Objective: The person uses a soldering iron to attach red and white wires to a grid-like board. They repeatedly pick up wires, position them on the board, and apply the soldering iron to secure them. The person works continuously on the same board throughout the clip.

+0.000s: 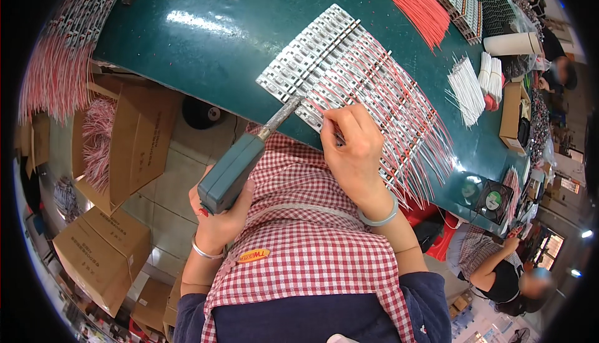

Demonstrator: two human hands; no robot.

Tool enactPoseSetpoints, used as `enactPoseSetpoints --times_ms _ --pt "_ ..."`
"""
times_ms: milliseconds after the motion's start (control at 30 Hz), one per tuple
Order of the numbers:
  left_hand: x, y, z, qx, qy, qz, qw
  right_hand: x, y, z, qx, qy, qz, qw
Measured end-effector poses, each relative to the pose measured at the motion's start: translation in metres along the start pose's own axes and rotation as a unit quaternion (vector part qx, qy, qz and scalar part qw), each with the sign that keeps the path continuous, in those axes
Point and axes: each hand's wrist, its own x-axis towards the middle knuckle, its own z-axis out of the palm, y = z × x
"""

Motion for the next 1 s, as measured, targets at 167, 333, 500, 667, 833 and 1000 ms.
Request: enactPoseSetpoints --times_ms 167,333,500,667,833,1000 --pt "0.002 0.005 0.0 0.011 -0.015 0.0 1.0 -0.001 0.001 0.0 0.002 -0.002 0.003 1.0" --pt "0.002 0.005 -0.001 0.011 -0.012 -0.013 1.0 -0.002 0.001 0.002 0.004 -0.001 0.006 1.0" --pt "-0.002 0.0 -0.002 0.021 0.0 -0.021 1.0 -0.002 0.0 0.001 0.004 0.002 0.007 1.0" --pt "0.001 0.003 0.0 0.017 0.004 0.009 1.0 -0.002 -0.001 0.001 0.005 0.0 0.016 1.0" --pt "0.0 0.005 0.001 0.022 0.002 -0.005 1.0 -0.002 -0.001 0.0 0.006 -0.003 0.022 1.0" --pt "-0.004 0.0 -0.001 0.014 0.026 -0.015 0.999 -0.004 -0.002 -0.013 0.021 -0.028 0.058 0.998"
